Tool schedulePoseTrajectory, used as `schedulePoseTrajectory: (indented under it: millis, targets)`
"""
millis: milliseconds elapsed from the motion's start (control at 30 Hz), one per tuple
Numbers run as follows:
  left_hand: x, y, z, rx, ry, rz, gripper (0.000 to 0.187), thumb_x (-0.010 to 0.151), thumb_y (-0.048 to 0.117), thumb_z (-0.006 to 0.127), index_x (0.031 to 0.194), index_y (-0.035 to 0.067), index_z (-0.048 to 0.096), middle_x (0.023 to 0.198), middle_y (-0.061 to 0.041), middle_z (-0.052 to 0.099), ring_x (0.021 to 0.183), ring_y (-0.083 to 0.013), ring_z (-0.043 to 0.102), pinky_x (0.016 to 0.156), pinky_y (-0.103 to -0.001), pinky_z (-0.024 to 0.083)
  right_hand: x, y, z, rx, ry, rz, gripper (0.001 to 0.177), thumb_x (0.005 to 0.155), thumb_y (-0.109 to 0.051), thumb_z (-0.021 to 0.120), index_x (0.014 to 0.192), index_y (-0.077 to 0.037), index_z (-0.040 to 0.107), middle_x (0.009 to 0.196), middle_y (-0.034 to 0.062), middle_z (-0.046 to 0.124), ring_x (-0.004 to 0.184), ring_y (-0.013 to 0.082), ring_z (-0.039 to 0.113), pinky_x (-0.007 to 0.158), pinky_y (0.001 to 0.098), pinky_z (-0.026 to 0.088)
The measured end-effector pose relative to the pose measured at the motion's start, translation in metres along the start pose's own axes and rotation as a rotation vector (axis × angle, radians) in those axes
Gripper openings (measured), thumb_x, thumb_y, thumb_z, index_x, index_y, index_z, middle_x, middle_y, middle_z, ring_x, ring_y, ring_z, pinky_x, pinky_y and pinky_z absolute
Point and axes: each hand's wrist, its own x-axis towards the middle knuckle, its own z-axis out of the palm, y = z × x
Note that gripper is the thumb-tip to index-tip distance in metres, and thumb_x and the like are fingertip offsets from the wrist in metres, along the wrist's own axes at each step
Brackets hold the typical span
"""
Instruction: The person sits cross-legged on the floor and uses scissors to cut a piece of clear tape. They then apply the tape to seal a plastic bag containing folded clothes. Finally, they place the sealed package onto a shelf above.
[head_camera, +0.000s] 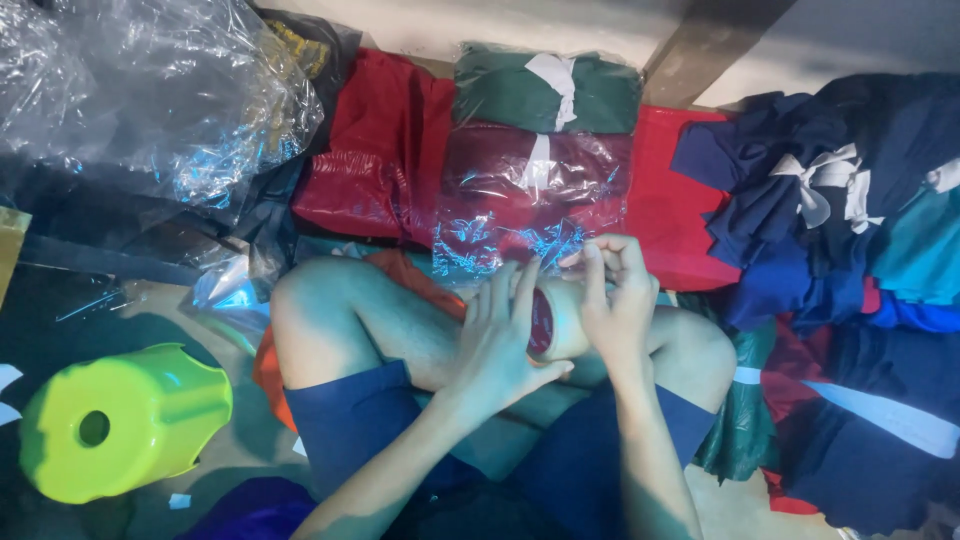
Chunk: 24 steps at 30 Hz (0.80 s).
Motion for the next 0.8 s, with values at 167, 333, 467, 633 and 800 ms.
schedulePoseTrajectory:
  millis: [167,333,467,633,800]
  targets:
    - [0.014,-0.013,0.000,-0.321,-0.084,0.086,0.118,0.060,0.047,0.090,0.156,0.009,0.032,0.148,-0.023,0.045,0.139,-0.0459,0.043,0.109,-0.063,0.036,0.003,-0.017,-0.005,0.072,-0.024,-0.076,0.007,0.107,-0.007,0.057,0.103,-0.004,0.062,0.100,0.0143,0.077,0.082,0.0284,0.077,0.069,0.0366,0.061]
    - [0.012,-0.011,0.012,-0.324,0.014,0.045,0.098,0.061,0.053,0.086,0.145,0.020,0.048,0.135,-0.007,0.058,0.134,-0.0332,0.054,0.101,-0.057,0.049,0.010,-0.008,-0.004,0.028,0.046,-0.230,0.007,0.103,-0.003,0.063,0.099,0.000,0.067,0.110,0.0154,0.072,0.094,0.0371,0.074,0.081,0.0414,0.058]
    - [0.001,-0.014,0.054,-0.710,-0.266,-0.421,0.105,0.068,0.075,0.069,0.152,0.021,0.038,0.151,-0.016,0.051,0.143,-0.0383,0.045,0.118,-0.057,0.014,0.016,-0.004,0.009,0.052,0.246,-0.209,0.007,0.108,0.000,0.058,0.103,0.001,0.063,0.098,0.0137,0.062,0.092,0.0316,0.069,0.084,0.0402,0.056]
    - [-0.002,-0.015,0.041,-0.910,-0.157,-0.461,0.106,0.073,0.065,0.079,0.155,0.010,0.039,0.153,-0.032,0.043,0.143,-0.0534,0.035,0.120,-0.064,0.017,0.020,0.005,0.019,0.070,0.255,-0.139,0.006,0.107,-0.001,0.060,0.101,0.000,0.063,0.089,0.0143,0.060,0.090,0.0305,0.069,0.080,0.0412,0.057]
    - [0.009,-0.008,0.003,-0.797,-0.062,-0.142,0.107,0.063,0.031,0.092,0.153,0.013,0.036,0.148,-0.036,0.042,0.142,-0.0575,0.035,0.117,-0.066,0.026,0.027,0.013,0.020,0.228,0.211,0.017,0.006,0.107,-0.003,0.060,0.105,0.002,0.063,0.093,0.0181,0.064,0.096,0.0230,0.070,0.064,0.0394,0.064]
